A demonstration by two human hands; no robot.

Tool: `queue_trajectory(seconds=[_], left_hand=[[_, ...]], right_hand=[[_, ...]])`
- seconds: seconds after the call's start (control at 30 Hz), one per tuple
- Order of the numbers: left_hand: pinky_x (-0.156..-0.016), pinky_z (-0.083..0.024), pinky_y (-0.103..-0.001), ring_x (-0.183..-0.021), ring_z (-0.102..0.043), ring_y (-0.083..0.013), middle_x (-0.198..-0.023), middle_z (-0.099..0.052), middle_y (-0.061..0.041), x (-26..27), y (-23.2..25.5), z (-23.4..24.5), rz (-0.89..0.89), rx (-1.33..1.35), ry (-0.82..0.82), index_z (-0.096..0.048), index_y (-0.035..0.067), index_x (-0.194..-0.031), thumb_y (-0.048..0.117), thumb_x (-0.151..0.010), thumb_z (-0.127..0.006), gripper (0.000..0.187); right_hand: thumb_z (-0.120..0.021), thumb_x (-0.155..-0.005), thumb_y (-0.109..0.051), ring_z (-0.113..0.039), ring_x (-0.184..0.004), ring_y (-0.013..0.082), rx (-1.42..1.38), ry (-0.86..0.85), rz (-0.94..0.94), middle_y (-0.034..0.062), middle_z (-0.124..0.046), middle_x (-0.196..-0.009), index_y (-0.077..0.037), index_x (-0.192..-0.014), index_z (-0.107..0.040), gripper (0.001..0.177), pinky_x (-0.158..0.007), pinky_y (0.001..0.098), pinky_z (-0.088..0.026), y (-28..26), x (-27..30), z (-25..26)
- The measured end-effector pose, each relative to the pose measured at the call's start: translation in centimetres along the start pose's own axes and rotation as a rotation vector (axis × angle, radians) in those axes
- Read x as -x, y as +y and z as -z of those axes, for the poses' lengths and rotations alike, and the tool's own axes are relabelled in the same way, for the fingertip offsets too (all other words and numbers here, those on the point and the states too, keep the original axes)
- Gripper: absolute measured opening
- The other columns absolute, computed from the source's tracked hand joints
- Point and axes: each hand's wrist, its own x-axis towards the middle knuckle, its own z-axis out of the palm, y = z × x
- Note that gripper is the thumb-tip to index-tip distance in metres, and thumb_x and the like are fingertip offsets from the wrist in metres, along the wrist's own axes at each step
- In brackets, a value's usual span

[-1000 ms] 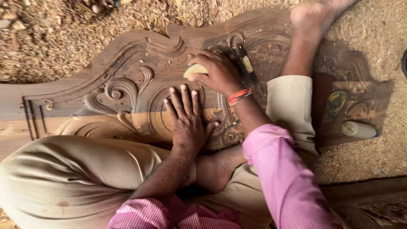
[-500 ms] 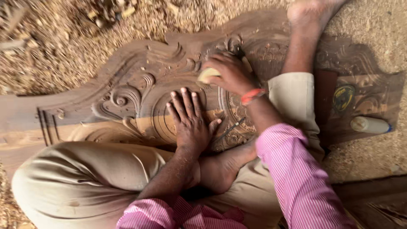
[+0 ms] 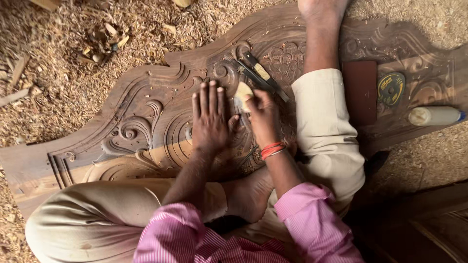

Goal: The person is carving a decorative wooden panel using a chisel and mallet. They are sitting on the floor, holding the chisel with one hand and striking it with a mallet to shape the intricate designs on the wood.

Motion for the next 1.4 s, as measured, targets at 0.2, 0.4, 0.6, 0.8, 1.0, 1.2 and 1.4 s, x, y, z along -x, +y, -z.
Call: queue_trajectory(seconds=[0.2, 0.4, 0.6, 0.8, 1.0, 1.2, 1.4], left_hand=[[-0.124, -0.015, -0.049, -0.149, -0.02, -0.0371, -0.16, -0.024, -0.021, -1.4, -1.6, 0.0, -0.256, -0.035, -0.402, -0.028, 0.005, -0.158, 0.056, -0.099, -0.026, 0.078], [-0.098, -0.056, -0.041, -0.122, -0.065, -0.0282, -0.138, -0.066, -0.017, -0.3, -0.4, 0.3, -0.135, 0.239, 0.082, -0.064, 0.009, -0.135, 0.058, -0.101, -0.035, 0.066], [-0.118, -0.04, -0.051, -0.135, -0.054, -0.0313, -0.148, -0.058, -0.016, -2.5, 0.5, 3.5, 0.046, 0.544, -0.444, -0.054, 0.024, -0.154, 0.064, -0.104, -0.031, 0.068], [-0.121, -0.03, -0.054, -0.147, -0.038, -0.0398, -0.156, -0.042, -0.023, -2.5, -0.8, 1.3, -0.097, 0.274, -0.077, -0.051, 0.009, -0.149, 0.076, -0.092, -0.038, 0.089], [-0.122, -0.026, -0.058, -0.147, -0.044, -0.0362, -0.158, -0.046, -0.017, -2.8, -2.5, 3.2, -0.01, -0.011, 0.229, -0.052, 0.013, -0.152, 0.056, -0.102, -0.049, 0.066], [-0.125, -0.04, -0.052, -0.134, -0.059, -0.0338, -0.142, -0.065, -0.019, -1.5, -1.3, 4.9, 0.123, 0.539, -0.381, -0.067, 0.009, -0.134, 0.058, -0.11, -0.037, 0.062], [-0.107, -0.037, -0.051, -0.125, -0.059, -0.0395, -0.131, -0.064, -0.026, 0.1, -1.0, 3.6, 0.043, -0.133, 0.4, -0.064, -0.006, -0.125, 0.062, -0.08, -0.053, 0.082]], right_hand=[[-0.075, -0.098, -0.017, -0.063, -0.094, 0.0082, -0.148, 0.062, 0.255, 0.0019, -0.071, -0.11, -0.003, -0.126, -0.067, 0.032, -0.085, 0.0269, -0.053, -1.5, -3.6, 2.4], [-0.079, -0.096, -0.011, -0.063, -0.092, 0.0091, -0.433, 0.024, 0.108, 0.0042, -0.071, -0.106, 0.001, -0.121, -0.068, 0.03, -0.084, 0.0257, -0.051, -1.4, -4.3, 1.0], [-0.076, -0.096, -0.01, -0.067, -0.095, 0.0081, -0.439, -0.012, 0.184, 0.0023, -0.073, -0.108, -0.001, -0.118, -0.066, 0.026, -0.088, 0.0254, -0.055, -2.9, -3.6, 1.1], [-0.076, -0.099, -0.014, -0.065, -0.092, 0.0072, 0.088, -0.037, 0.307, 0.0033, -0.074, -0.104, -0.001, -0.115, -0.067, 0.023, -0.082, 0.0244, -0.054, -3.9, -3.4, 0.5], [-0.078, -0.096, -0.015, -0.063, -0.09, 0.0063, 0.05, -0.035, 0.311, 0.0028, -0.07, -0.101, -0.002, -0.113, -0.065, 0.026, -0.079, 0.025, -0.054, -4.0, -3.1, -0.8], [-0.076, -0.095, -0.008, -0.068, -0.099, 0.0124, 0.216, -0.097, 0.444, 0.0067, -0.074, -0.109, -0.001, -0.119, -0.068, 0.026, -0.089, 0.0295, -0.056, -5.8, -3.7, -1.5], [-0.077, -0.091, -0.009, -0.073, -0.098, 0.0316, 0.592, -0.14, 0.811, 0.0145, -0.075, -0.108, -0.003, -0.115, -0.07, 0.026, -0.087, 0.0399, -0.057, -8.5, -6.0, -6.2]])
